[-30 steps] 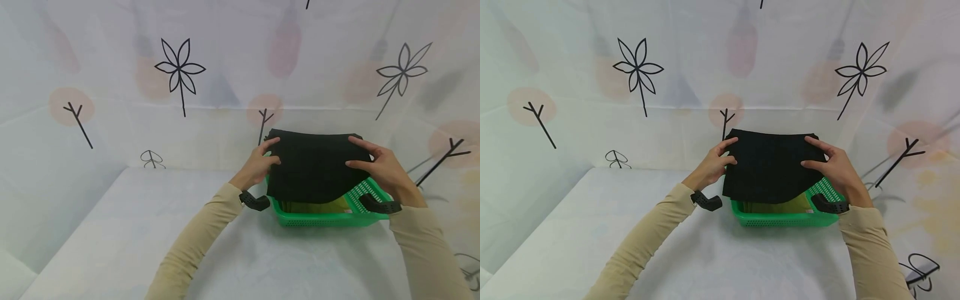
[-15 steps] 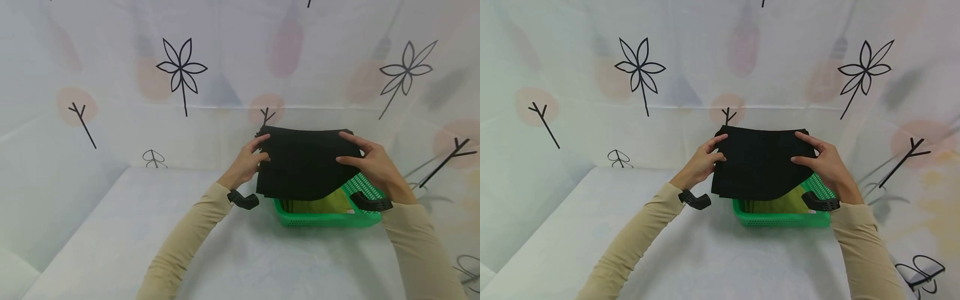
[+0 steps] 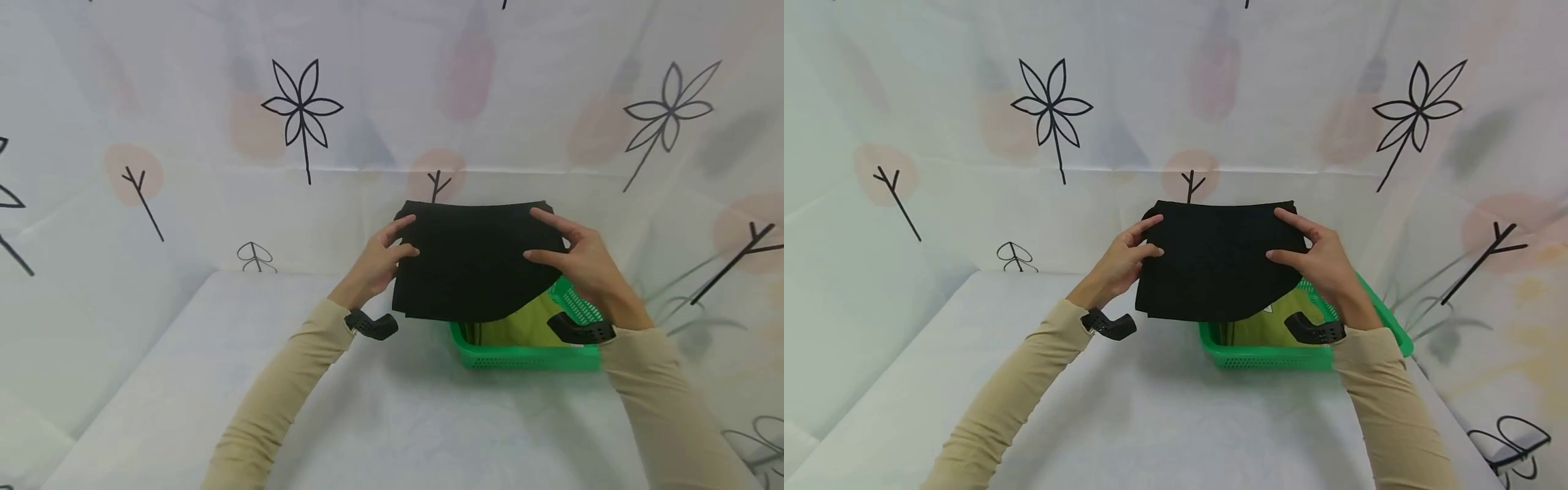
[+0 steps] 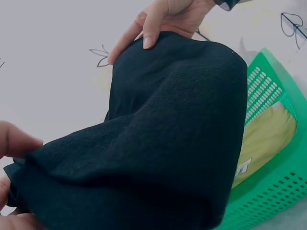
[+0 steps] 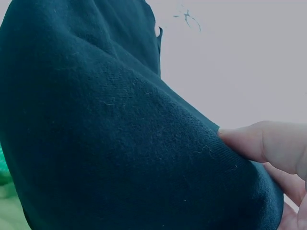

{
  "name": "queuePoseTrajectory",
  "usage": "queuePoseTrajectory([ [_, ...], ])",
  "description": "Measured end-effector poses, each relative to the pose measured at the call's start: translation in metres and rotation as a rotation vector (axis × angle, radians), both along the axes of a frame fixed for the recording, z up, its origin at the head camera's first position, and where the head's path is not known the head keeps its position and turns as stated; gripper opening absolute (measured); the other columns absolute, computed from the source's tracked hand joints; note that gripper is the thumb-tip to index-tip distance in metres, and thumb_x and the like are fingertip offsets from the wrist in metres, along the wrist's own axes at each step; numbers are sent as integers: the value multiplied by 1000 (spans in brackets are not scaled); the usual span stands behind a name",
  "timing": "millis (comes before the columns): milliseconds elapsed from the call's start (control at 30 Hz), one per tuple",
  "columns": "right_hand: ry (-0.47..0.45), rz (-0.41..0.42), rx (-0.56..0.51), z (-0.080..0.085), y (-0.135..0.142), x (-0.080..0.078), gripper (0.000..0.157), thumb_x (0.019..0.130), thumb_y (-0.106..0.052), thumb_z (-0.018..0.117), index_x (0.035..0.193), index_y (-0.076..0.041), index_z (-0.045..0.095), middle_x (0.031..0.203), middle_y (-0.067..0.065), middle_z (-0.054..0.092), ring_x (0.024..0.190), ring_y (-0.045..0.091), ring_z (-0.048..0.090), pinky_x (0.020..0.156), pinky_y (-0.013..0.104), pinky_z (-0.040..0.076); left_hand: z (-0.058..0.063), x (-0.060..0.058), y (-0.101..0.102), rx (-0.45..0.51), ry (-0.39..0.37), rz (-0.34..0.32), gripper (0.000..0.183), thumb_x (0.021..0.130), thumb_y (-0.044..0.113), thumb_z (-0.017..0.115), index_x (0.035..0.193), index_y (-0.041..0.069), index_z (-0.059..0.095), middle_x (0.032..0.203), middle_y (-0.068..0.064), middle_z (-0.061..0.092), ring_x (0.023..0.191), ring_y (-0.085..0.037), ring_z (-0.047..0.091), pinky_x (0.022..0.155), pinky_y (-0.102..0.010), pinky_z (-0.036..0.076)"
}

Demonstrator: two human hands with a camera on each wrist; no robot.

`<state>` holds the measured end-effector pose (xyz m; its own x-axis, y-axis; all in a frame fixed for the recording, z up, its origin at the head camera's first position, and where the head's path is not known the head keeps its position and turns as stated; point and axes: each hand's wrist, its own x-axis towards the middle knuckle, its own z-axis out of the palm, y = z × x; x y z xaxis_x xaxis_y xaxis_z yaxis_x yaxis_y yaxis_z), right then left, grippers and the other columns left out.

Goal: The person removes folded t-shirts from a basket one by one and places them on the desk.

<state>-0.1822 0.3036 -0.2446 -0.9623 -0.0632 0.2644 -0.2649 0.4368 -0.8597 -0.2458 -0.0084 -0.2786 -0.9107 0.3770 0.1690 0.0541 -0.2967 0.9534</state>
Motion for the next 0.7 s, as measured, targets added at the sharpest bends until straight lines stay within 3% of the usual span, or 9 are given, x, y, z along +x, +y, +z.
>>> queuePoseTrajectory([
  [233, -6, 42, -49, 0, -9, -21, 72, 87, -6, 73, 150, -16, 39, 159, 1, 17, 145, 15, 7, 111, 53, 16, -1, -10, -11, -36, 8, 30, 65, 88, -13, 57, 146, 15, 44, 157, -4, 21, 127, -28, 44, 104, -53, 33],
  [367, -14, 71, -51, -1, -14, -34, 73, 87, -6, 72, 151, -16, 37, 159, 2, 18, 144, 14, 8, 111, 51, 18, 0, -13, -18, -17, -3, 54, 67, 87, -16, 56, 146, 13, 44, 156, -5, 23, 124, -29, 47, 102, -52, 37],
  [567, -31, 110, -77, 2, -26, -50, 72, 88, -4, 71, 151, -17, 38, 158, 0, 21, 143, 14, 17, 105, 33, 35, 5, -19, -31, 35, -27, 72, 70, 86, -19, 52, 148, 12, 41, 156, -4, 23, 121, -28, 48, 99, -47, 42],
  [700, -43, 143, -91, 7, -32, -60, 73, 88, -4, 71, 151, -19, 37, 159, -2, 19, 144, 13, 14, 107, 39, 32, 9, -22, -39, 59, -29, 85, 71, 85, -20, 50, 148, 11, 40, 156, -4, 22, 125, -29, 45, 101, -48, 39],
])
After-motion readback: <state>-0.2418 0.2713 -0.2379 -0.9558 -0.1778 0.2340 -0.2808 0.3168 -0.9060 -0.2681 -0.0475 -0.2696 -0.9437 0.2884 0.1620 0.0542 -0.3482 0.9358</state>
